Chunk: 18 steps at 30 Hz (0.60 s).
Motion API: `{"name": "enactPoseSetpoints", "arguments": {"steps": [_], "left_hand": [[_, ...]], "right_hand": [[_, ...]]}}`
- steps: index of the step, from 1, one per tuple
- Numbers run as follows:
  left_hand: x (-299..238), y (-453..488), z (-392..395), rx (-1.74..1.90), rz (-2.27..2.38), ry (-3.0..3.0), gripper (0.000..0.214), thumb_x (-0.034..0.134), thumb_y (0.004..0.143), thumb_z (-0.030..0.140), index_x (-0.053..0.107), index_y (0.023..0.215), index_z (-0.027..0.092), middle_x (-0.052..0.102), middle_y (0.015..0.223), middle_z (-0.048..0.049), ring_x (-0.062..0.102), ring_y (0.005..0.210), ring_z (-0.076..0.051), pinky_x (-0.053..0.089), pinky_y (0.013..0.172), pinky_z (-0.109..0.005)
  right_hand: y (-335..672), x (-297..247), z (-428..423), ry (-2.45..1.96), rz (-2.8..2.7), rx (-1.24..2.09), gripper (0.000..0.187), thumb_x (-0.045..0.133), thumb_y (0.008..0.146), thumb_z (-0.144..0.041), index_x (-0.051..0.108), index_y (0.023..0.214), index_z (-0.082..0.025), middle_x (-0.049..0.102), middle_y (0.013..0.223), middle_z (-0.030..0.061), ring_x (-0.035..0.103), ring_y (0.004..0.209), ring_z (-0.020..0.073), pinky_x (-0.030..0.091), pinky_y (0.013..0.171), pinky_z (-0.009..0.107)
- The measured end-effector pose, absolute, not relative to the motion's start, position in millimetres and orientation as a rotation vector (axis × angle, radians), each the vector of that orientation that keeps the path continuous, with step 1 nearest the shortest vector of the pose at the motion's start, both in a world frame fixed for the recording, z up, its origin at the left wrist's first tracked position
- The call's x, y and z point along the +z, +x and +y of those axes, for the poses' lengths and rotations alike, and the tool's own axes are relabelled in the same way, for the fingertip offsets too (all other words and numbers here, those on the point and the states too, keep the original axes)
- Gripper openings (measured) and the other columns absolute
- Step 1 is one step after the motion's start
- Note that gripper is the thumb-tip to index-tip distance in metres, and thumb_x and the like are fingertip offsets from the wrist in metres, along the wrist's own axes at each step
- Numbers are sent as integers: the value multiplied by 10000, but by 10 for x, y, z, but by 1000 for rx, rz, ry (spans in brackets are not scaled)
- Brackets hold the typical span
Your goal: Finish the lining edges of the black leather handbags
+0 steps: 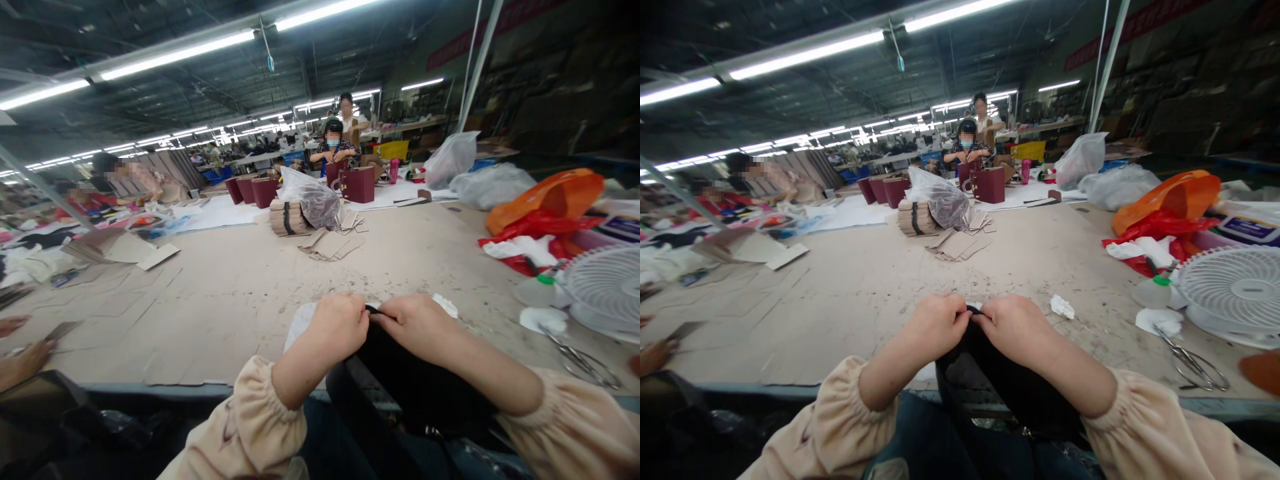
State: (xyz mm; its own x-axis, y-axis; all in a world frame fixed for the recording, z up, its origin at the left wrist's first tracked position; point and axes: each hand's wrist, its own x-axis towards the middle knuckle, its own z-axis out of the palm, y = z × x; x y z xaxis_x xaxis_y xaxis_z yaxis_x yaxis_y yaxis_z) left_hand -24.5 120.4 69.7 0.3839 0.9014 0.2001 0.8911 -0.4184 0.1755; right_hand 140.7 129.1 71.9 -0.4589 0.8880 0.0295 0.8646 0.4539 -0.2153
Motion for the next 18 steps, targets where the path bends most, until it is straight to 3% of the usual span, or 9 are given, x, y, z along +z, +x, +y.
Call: {"name": "enactPoseSetpoints", "arguments": {"steps": [3, 5, 9, 18], "left_hand": [[722, -268, 1157, 474, 1631, 2520, 131, 507, 815, 241, 596, 733, 191, 672, 772, -36, 627, 749, -202, 454, 662, -304], [759, -312, 1079, 537, 1605, 2407, 102, 555, 800, 288, 594, 843, 204, 679, 827, -25, 632, 791, -203, 467, 703, -307], [840, -372, 894, 512, 1609, 2251, 455, 672, 717, 418, 510, 1095, 222, 671, 971, -40, 626, 901, -251, 480, 768, -360], [834, -318, 887, 312, 1719, 2370, 278, 513, 814, 145, 509, 1080, 223, 686, 995, -26, 643, 893, -216, 479, 752, -323]], "right_hand": [[1395, 738, 1293, -1574, -2559, 219, 338, 444, 877, -345, 662, 651, -221, 696, 691, 25, 608, 666, 161, 294, 570, 277], [1401, 733, 1310, -1592, -2545, 219, 333, 438, 871, -332, 663, 651, -223, 695, 691, 24, 606, 668, 160, 291, 571, 279], [1423, 703, 1353, -1617, -2516, 241, 343, 416, 877, -329, 676, 678, -230, 703, 718, 22, 609, 693, 158, 307, 589, 274], [1383, 720, 1335, -1674, -2487, 280, 390, 404, 880, -369, 701, 677, -218, 711, 695, 57, 634, 685, 193, 335, 566, 282]]}}
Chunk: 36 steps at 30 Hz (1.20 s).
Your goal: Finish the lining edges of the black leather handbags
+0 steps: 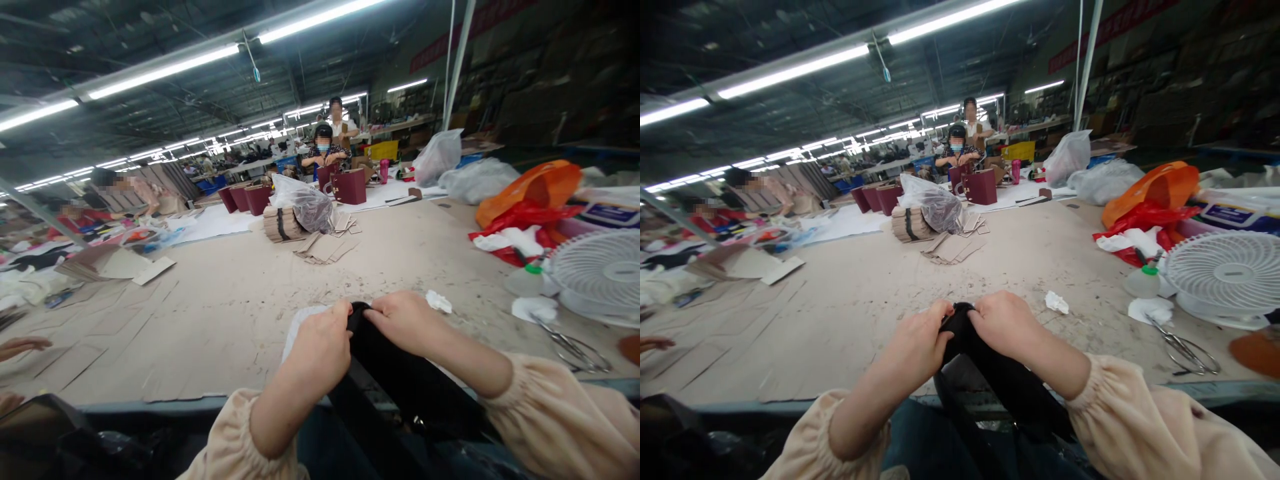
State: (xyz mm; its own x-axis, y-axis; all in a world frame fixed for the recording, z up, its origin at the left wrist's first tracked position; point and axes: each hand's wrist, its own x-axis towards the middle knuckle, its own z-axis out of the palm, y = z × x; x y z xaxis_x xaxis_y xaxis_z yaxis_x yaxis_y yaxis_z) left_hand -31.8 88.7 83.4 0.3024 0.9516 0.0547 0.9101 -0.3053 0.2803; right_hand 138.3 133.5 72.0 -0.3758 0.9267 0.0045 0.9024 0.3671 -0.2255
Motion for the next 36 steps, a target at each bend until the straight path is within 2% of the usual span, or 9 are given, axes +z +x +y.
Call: {"name": "enactPoseSetpoints", "arguments": {"steps": [2, 7, 12, 16, 23, 29, 36], "left_hand": [[837, -331, 911, 300, 1737, 2406, 223, 506, 834, 163, 541, 1045, 226, 694, 976, -16, 646, 880, -210, 480, 751, -320], [803, -311, 943, 386, 1808, 2492, 146, 566, 843, 326, 598, 952, 235, 680, 978, -7, 632, 882, -207, 482, 764, -320], [750, -261, 968, 389, 1810, 2544, 91, 577, 832, 271, 619, 885, 210, 666, 1045, -30, 614, 944, -192, 463, 826, -295], [716, -254, 988, 345, 1806, 2534, 134, 538, 856, 298, 628, 824, 204, 683, 912, -26, 627, 843, -188, 462, 752, -286], [687, -253, 1087, 329, 1903, 2511, 201, 501, 871, 322, 640, 782, 207, 700, 810, -29, 637, 765, -189, 448, 678, -287], [752, -215, 1159, 231, 1925, 2556, 218, 487, 877, 327, 651, 813, 198, 704, 814, -52, 641, 760, -204, 448, 663, -295], [715, -253, 1199, 373, 1789, 2586, 191, 501, 875, 303, 635, 790, 197, 698, 841, -33, 634, 785, -186, 447, 693, -282]], "right_hand": [[1359, 721, 1331, -1687, -2485, 287, 384, 414, 873, -373, 708, 682, -215, 712, 693, 67, 640, 683, 200, 342, 558, 280], [1301, 709, 1281, -1679, -2483, 291, 400, 394, 878, -364, 715, 697, -210, 717, 714, 85, 649, 700, 210, 367, 576, 282], [1298, 690, 1230, -1679, -2465, 276, 403, 379, 879, -345, 709, 694, -206, 717, 719, 92, 651, 710, 217, 373, 591, 290], [1317, 690, 1227, -1685, -2457, 272, 398, 385, 877, -337, 705, 685, -199, 712, 706, 91, 651, 705, 216, 372, 589, 289], [1329, 681, 1212, -1674, -2439, 277, 417, 368, 887, -349, 689, 664, -203, 712, 711, 84, 651, 706, 218, 355, 580, 297], [1331, 668, 1204, -1670, -2432, 294, 435, 365, 896, -377, 689, 660, -207, 709, 696, 81, 645, 691, 217, 347, 572, 297], [1355, 638, 1221, -1652, -2424, 296, 444, 353, 901, -368, 673, 634, -217, 697, 668, 59, 622, 650, 196, 307, 546, 292]]}}
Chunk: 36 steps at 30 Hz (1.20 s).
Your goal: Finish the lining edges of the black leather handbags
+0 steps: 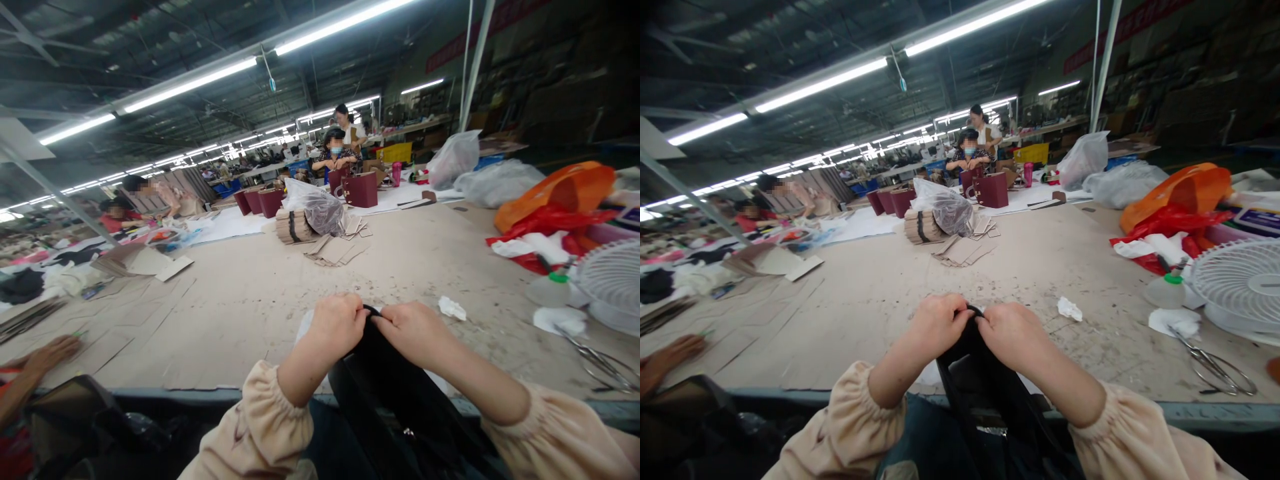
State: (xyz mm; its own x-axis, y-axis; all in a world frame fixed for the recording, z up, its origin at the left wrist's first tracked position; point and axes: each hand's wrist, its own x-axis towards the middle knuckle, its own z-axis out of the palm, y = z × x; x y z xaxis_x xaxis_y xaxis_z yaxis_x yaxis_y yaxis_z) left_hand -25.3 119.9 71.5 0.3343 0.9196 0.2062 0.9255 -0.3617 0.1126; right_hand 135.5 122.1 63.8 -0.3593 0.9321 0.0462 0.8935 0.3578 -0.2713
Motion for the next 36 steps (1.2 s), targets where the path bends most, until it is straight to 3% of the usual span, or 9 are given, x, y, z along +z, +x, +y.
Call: {"name": "enactPoseSetpoints", "arguments": {"steps": [19, 27, 31, 36], "left_hand": [[746, -168, 1288, -363, -1759, -2579, 189, 496, 847, 277, 662, 827, 188, 698, 786, -56, 648, 747, -221, 490, 661, -316], [771, -192, 1230, -387, -1785, -2584, 189, 496, 848, 277, 646, 815, 168, 701, 793, -68, 658, 747, -246, 497, 637, -337], [749, -187, 1237, -379, -1790, -2605, 194, 483, 858, 276, 644, 837, 171, 697, 796, -65, 655, 759, -229, 495, 658, -323], [719, -193, 1237, -413, -1754, -2599, 197, 472, 859, 277, 641, 847, 176, 698, 828, -65, 651, 759, -220, 488, 650, -319]], "right_hand": [[1413, 642, 1242, -1659, -2451, 306, 421, 367, 896, -383, 595, 584, -217, 674, 631, 46, 609, 632, 189, 306, 550, 281], [1441, 697, 1216, -1627, -2446, 373, 466, 413, 855, -560, 568, 583, -214, 621, 542, 17, 563, 548, 160, 274, 503, 269], [1443, 690, 1266, -1580, -2469, 313, 373, 406, 878, -429, 631, 670, -217, 679, 639, 32, 597, 601, 162, 307, 547, 266], [1440, 651, 1343, -1566, -2485, 295, 368, 416, 867, -369, 638, 617, -213, 671, 612, 34, 581, 569, 148, 302, 537, 263]]}}
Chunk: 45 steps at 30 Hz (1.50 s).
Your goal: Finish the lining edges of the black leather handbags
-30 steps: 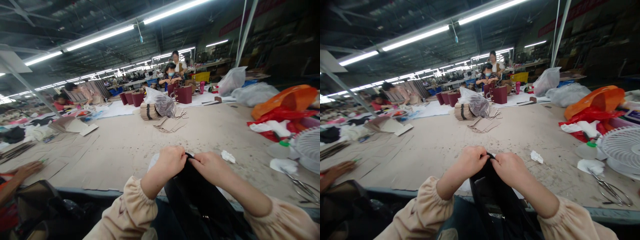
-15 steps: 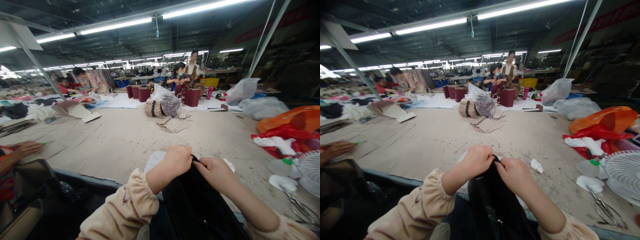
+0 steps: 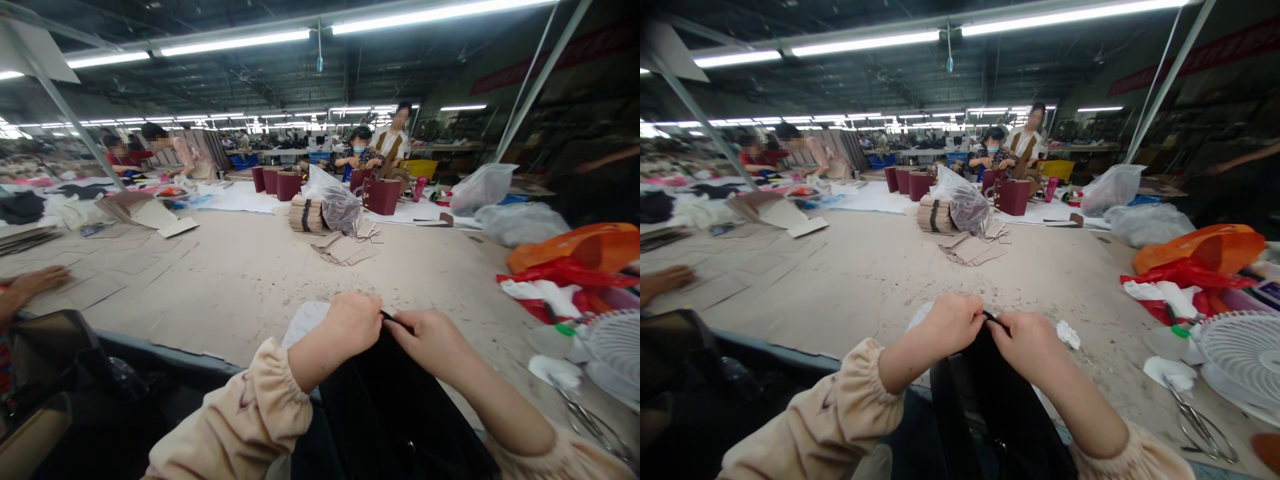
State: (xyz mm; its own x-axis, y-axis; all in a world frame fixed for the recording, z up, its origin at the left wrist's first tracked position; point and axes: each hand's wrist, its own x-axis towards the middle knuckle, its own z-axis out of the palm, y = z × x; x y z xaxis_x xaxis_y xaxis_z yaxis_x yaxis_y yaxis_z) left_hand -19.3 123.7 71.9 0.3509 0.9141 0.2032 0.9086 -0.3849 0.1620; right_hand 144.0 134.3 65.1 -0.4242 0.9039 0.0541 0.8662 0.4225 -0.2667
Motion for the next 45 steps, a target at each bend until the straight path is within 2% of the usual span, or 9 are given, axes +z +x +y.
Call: {"name": "enactPoseSetpoints", "arguments": {"steps": [7, 9, 13, 16, 22, 25, 31, 37, 45], "left_hand": [[733, -201, 1249, 449, 1696, 2519, 167, 468, 841, 239, 621, 810, 182, 696, 825, -56, 649, 777, -218, 489, 675, -317], [741, -226, 1220, 509, 1674, 2463, 143, 491, 817, 226, 612, 886, 191, 700, 861, -42, 651, 809, -213, 495, 713, -312], [755, -322, 1055, 604, 1683, 2345, 561, 636, 728, 339, 455, 1237, 188, 681, 1036, -69, 642, 934, -258, 508, 789, -343], [756, -398, 926, 433, 1759, 2331, 744, 681, 690, 429, 384, 1321, 169, 689, 1002, -108, 643, 925, -315, 515, 760, -398], [786, -625, 1041, 245, 1745, 2378, 609, 565, 769, 193, 360, 1342, 172, 695, 1007, -105, 648, 945, -282, 497, 777, -373], [831, -768, 1108, 286, 1639, 2346, 650, 624, 741, 197, 346, 1328, 187, 671, 1094, -83, 629, 993, -257, 484, 822, -360], [885, -718, 871, 545, 1774, 2380, 305, 689, 727, 225, 541, 993, 211, 632, 1024, -27, 592, 931, -217, 469, 815, -351], [834, -542, 810, 627, 1932, 2502, 174, 707, 741, 337, 639, 812, 194, 604, 1042, -40, 571, 947, -222, 242, 1064, -546], [803, -497, 839, 522, 1830, 2564, 65, 601, 799, 213, 665, 793, 206, 608, 976, -30, 554, 936, -208, 191, 1089, -574]], "right_hand": [[1405, 659, 1377, -1592, -2492, 190, 328, 431, 854, -332, 617, 609, -216, 674, 642, 21, 583, 609, 143, 287, 549, 261], [1382, 652, 1378, -1629, -2483, 128, 308, 434, 842, -309, 608, 607, -213, 674, 652, 25, 582, 624, 148, 278, 550, 266], [1334, 636, 1361, -1655, -2448, 88, 292, 428, 833, -290, 594, 606, -210, 676, 670, 25, 583, 649, 149, 275, 563, 271], [1306, 645, 1336, -1671, -2421, 78, 298, 420, 831, -281, 585, 593, -208, 675, 665, 25, 585, 650, 150, 274, 569, 273], [1209, 668, 1268, -1712, -2400, 75, 312, 415, 830, -300, 590, 588, -209, 679, 639, 46, 590, 617, 174, 243, 546, 289], [1160, 668, 1231, -1719, -2397, 84, 326, 404, 842, -312, 597, 599, -211, 684, 642, 55, 596, 611, 181, 235, 538, 293], [1137, 667, 1201, -1764, -2393, 61, 329, 394, 858, -321, 601, 623, -217, 701, 692, 57, 619, 654, 189, 240, 544, 297], [1135, 663, 1184, -1756, -2384, 48, 314, 404, 858, -311, 596, 628, -215, 701, 698, 52, 626, 660, 187, 243, 547, 299], [1158, 650, 1167, -1733, -2375, 59, 307, 406, 857, -299, 585, 624, -211, 697, 689, 57, 618, 640, 190, 241, 540, 299]]}}
